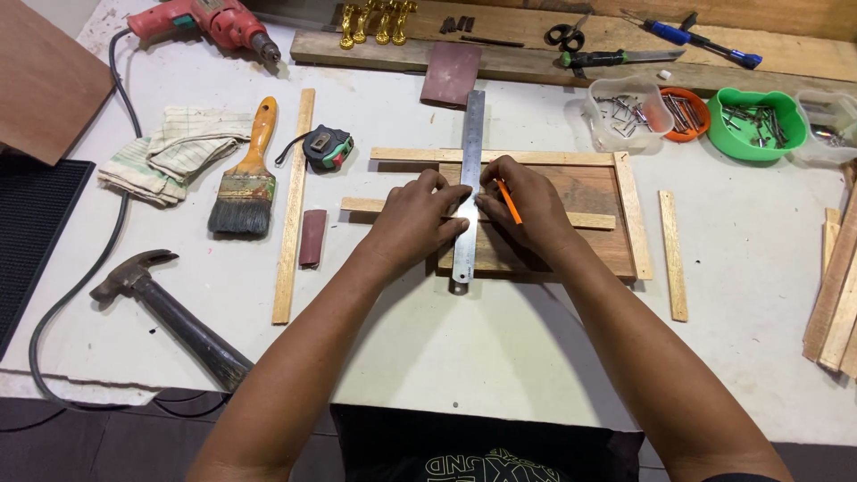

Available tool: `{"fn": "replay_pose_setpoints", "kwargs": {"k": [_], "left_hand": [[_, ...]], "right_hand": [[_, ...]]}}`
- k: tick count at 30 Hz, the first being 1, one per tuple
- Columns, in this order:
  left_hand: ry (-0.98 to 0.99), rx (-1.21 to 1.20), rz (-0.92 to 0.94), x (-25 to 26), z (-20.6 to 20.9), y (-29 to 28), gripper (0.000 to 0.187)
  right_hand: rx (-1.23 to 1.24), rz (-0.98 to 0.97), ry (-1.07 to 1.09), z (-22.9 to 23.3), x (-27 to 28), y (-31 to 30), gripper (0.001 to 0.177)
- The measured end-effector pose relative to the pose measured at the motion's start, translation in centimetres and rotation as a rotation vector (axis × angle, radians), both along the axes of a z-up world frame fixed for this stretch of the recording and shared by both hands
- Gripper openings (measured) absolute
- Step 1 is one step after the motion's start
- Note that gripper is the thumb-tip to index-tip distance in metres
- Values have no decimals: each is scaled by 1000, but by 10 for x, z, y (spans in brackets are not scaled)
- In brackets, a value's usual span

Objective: The person assembles a small wooden frame on a workbench. They measure a wood strip with a tape measure, mark it with a pencil using a steel ruler as a guide, position thin wooden slats around a wooden panel, and pick nails from containers while fitting the frame pieces together by hand.

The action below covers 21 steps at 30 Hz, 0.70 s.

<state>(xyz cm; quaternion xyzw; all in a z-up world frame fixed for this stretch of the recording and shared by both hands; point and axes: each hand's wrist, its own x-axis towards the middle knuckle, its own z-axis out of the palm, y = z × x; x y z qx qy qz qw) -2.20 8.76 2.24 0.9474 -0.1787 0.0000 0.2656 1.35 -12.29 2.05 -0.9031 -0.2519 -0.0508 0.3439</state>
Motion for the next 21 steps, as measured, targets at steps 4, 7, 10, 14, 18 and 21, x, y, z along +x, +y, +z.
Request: {"fn": "replay_pose_setpoints", "kwargs": {"k": [4,7,10,14,18,21], "left_hand": [[70,-24,30,1,-1,-3,52],[57,-28,57,1,-4,-4,53],[52,-33,75,-2,-10,-5,54],[19,-36,95,-4,-18,-8,54],[-52,20,126,-2,-28,-13,57],[-61,58,150,-6,-29,-16,59]], "right_hand": [[7,22,-20,-7,3,-3,30],[34,67,-53,-10,7,-5,30],[13,57,32,-12,10,-5,31],[-2,59,33,-16,13,-8,31],[40,92,29,-13,12,-9,32],[46,117,3,-16,13,-9,31]]}}
